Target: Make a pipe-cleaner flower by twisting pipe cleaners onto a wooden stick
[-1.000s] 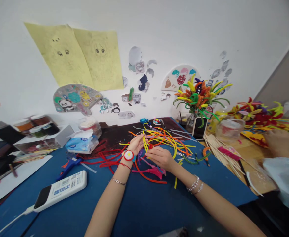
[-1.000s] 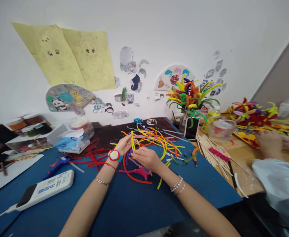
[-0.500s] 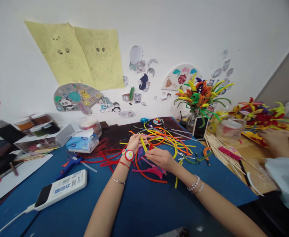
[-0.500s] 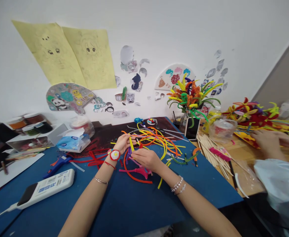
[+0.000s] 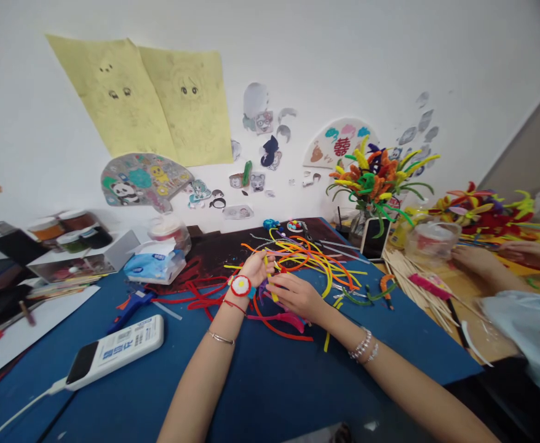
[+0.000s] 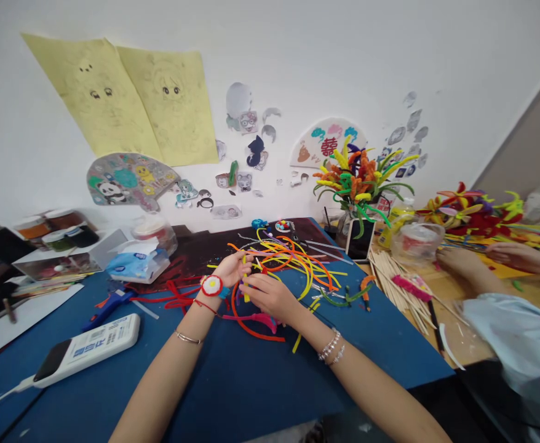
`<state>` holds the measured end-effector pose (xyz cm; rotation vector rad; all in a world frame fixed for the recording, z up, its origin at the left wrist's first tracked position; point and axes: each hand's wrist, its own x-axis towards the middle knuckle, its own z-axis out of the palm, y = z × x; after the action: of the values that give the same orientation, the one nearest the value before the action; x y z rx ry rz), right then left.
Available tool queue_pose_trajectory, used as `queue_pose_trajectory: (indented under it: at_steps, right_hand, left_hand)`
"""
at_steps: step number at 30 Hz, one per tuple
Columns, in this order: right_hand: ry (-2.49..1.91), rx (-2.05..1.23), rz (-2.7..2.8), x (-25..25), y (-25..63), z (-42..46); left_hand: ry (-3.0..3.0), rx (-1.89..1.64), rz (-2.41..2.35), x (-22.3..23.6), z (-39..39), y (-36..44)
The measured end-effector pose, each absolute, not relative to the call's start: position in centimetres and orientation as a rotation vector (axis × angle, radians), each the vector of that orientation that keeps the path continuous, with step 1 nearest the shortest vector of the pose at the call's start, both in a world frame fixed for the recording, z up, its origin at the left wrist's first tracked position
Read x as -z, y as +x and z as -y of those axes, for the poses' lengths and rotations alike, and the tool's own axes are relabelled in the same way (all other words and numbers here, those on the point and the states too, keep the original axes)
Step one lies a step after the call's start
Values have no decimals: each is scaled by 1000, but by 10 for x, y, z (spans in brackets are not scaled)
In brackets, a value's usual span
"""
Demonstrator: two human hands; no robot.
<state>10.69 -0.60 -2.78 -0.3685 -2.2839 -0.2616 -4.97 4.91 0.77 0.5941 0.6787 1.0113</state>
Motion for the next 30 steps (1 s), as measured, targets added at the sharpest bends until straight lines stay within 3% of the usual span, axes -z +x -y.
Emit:
queue_pose_trajectory:
  at_steps: [14,23,30]
  right_hand:
    - [-350,250,2281,34,109,1]
    - [-362,285,2370,30,110,2]
    - [-372,334,2389,32,110,1]
  left_hand:
    - [766,-992,-698,-23,-30,-32]
    - [1221,-887,-1012,-11,-41,-56]
    - [1254,-937,-1032,-13,-47,-69]
